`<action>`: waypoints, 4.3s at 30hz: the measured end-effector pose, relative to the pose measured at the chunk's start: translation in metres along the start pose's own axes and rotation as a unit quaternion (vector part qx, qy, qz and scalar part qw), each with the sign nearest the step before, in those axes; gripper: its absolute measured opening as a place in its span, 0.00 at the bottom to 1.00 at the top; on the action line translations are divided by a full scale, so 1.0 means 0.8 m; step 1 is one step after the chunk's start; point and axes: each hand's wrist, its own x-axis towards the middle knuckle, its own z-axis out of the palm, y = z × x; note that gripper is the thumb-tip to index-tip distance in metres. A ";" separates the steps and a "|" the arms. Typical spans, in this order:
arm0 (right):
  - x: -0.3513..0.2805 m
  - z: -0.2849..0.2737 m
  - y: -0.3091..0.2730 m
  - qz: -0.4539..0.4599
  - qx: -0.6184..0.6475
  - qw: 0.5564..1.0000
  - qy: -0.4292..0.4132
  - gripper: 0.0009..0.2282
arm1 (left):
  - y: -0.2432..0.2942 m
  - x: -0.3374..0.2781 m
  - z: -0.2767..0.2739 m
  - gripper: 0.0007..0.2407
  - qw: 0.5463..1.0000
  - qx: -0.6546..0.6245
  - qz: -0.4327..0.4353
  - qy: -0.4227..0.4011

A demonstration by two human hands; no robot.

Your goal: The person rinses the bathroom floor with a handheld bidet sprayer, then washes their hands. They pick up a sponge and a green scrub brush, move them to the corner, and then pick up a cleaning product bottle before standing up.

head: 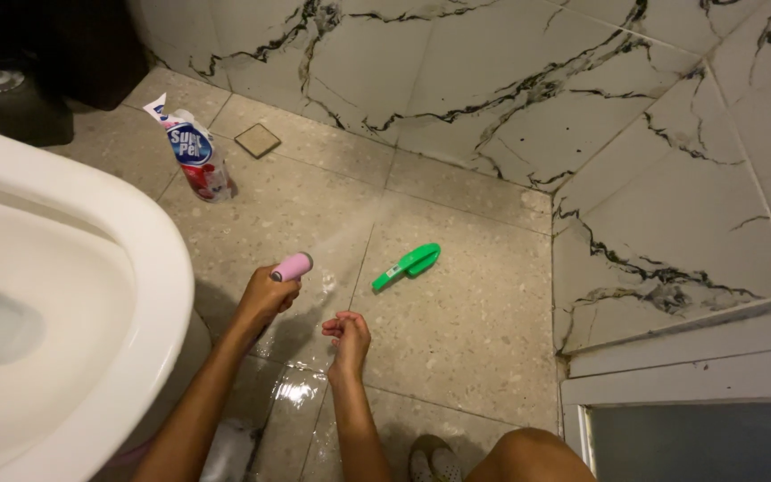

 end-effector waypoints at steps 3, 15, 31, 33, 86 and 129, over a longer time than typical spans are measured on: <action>0.003 -0.003 0.008 -0.007 -0.001 1.000 -0.002 0.07 | -0.002 0.002 0.002 0.02 1.000 0.003 -0.010 -0.002; 0.011 -0.004 0.029 -0.009 0.020 1.000 0.001 0.06 | -0.001 -0.001 -0.008 0.03 0.999 -0.028 -0.009 0.013; 0.003 -0.002 0.022 0.026 0.012 1.000 0.005 0.06 | -0.009 0.001 -0.003 0.03 0.999 -0.036 -0.006 0.007; 0.006 -0.004 0.027 0.023 0.014 1.000 0.002 0.06 | -0.001 -0.002 0.000 0.02 0.999 -0.024 -0.028 0.017; 0.052 -0.028 0.052 -0.001 -0.005 1.000 -0.001 0.08 | 0.026 -0.001 0.036 0.14 0.891 0.329 -0.001 0.313; 0.029 -0.018 0.049 -0.016 0.003 1.000 0.005 0.06 | -0.015 0.000 0.017 0.06 0.995 0.098 -0.017 -0.007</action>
